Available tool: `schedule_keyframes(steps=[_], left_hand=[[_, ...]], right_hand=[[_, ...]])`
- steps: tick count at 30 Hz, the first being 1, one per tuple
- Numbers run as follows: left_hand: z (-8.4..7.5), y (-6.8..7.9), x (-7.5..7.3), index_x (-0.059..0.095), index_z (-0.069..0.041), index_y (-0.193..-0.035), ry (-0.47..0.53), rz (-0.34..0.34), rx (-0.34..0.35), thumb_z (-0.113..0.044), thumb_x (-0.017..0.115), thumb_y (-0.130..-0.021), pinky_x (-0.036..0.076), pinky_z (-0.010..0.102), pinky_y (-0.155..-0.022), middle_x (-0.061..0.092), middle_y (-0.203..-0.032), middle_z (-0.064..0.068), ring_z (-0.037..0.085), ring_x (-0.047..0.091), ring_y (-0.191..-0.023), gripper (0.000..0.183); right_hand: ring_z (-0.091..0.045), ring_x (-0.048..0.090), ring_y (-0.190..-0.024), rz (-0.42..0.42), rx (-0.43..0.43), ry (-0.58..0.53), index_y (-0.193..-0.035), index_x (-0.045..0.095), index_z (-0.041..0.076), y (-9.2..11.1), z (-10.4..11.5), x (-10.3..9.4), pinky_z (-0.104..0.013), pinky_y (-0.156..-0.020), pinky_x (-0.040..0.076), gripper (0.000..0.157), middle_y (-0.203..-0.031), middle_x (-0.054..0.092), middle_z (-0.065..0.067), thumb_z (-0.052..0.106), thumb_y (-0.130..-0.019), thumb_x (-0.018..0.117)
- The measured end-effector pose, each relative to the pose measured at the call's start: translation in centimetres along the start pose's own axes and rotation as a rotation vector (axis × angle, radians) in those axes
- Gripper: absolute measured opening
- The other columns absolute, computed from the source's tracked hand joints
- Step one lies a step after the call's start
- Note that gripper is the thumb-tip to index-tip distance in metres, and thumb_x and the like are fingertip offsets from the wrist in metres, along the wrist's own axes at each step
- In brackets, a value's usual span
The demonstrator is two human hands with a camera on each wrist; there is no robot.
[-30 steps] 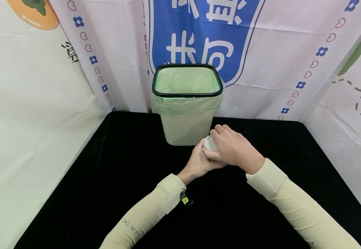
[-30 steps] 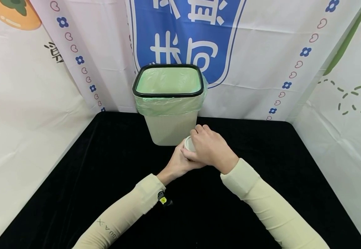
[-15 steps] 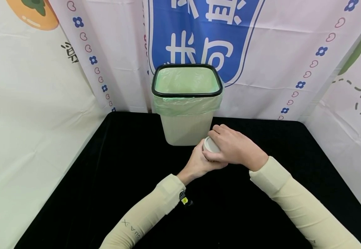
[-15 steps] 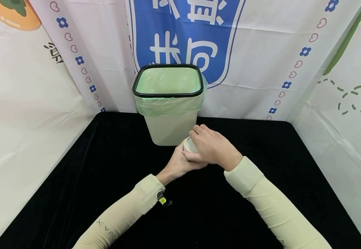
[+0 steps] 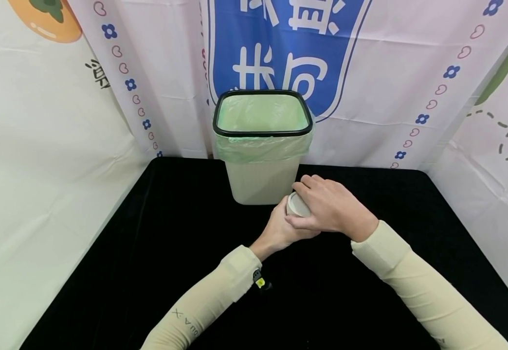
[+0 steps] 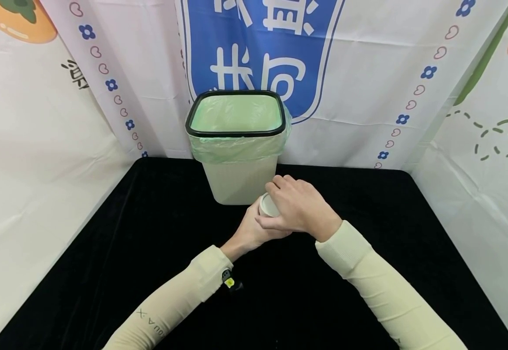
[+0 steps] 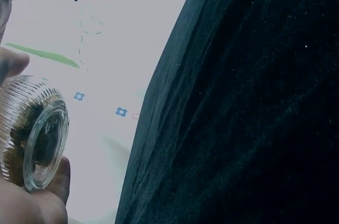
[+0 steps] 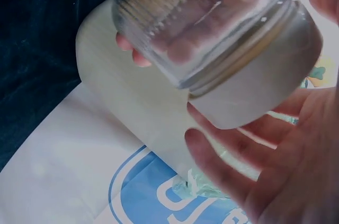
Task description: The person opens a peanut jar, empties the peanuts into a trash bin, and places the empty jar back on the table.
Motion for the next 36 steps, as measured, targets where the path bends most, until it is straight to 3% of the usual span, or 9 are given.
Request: schedule_keyframes(steps=[4, 12, 16, 23, 31, 36], left_hand=[[0.0, 0.0, 0.0, 0.043, -0.015, -0.153, 0.0, -0.01, -0.008, -0.023, 0.089, -0.084, 0.059, 0.034, -0.094, 0.061, -0.14, 0.008, 0.019, 0.065, -0.116, 0.083], [0.0, -0.2, 0.0, 0.047, -0.009, -0.148, -0.076, -0.069, 0.024, -0.027, 0.092, -0.081, 0.058, 0.034, -0.098, 0.061, -0.14, 0.008, 0.018, 0.066, -0.115, 0.082], [-0.1, -0.2, 0.1, 0.048, -0.009, -0.146, -0.078, -0.092, 0.002, -0.026, 0.092, -0.081, 0.058, 0.036, -0.099, 0.061, -0.14, 0.009, 0.021, 0.065, -0.119, 0.081], [-0.3, -0.2, 0.2, 0.047, -0.007, -0.148, -0.115, -0.116, -0.004, -0.028, 0.09, -0.082, 0.059, 0.041, -0.099, 0.061, -0.14, 0.012, 0.027, 0.064, -0.122, 0.082], [-0.4, -0.1, 0.3, 0.046, -0.008, -0.148, -0.12, -0.126, -0.001, -0.025, 0.09, -0.082, 0.058, 0.043, -0.099, 0.061, -0.14, 0.012, 0.029, 0.065, -0.121, 0.08], [-0.5, -0.2, 0.4, 0.047, -0.006, -0.146, -0.188, -0.13, 0.028, -0.022, 0.092, -0.08, 0.057, 0.041, -0.102, 0.063, -0.138, 0.013, 0.028, 0.066, -0.121, 0.082]], right_hand=[[-0.031, 0.066, -0.088, -0.017, 0.055, 0.035, -0.119, 0.071, 0.002, 0.1, -0.1, -0.3, -0.047, -0.072, 0.06, 0.074, -0.104, 0.07, -0.013, 0.069, -0.091, 0.059], [-0.033, 0.064, -0.075, -0.07, 0.19, 0.075, -0.093, 0.065, 0.003, 0.2, 0.4, -0.8, -0.048, -0.06, 0.057, 0.067, -0.085, 0.065, -0.014, 0.069, -0.092, 0.059], [-0.034, 0.064, -0.075, -0.089, 0.26, 0.079, -0.092, 0.066, 0.002, 0.2, 0.9, -0.9, -0.049, -0.057, 0.057, 0.065, -0.085, 0.066, -0.014, 0.067, -0.092, 0.059], [-0.037, 0.067, -0.079, -0.034, 0.366, 0.091, -0.095, 0.07, -0.002, 0.1, 1.5, -0.8, -0.052, -0.056, 0.058, 0.072, -0.088, 0.067, -0.018, 0.069, -0.094, 0.056], [-0.038, 0.065, -0.079, -0.048, 0.402, 0.099, -0.092, 0.07, -0.006, -0.2, 2.2, -0.3, -0.051, -0.055, 0.057, 0.072, -0.086, 0.065, -0.02, 0.065, -0.093, 0.057], [-0.037, 0.065, -0.078, -0.099, 0.38, 0.126, -0.087, 0.07, -0.006, -0.2, 2.5, 0.0, -0.049, -0.053, 0.057, 0.069, -0.083, 0.064, -0.02, 0.062, -0.092, 0.062]])
Point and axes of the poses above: each hand's wrist, its own y-axis away from the middle knuckle, its own x-axis out of the palm, z = x × y, the point moved 3 cm from there along -y, towards the middle knuckle
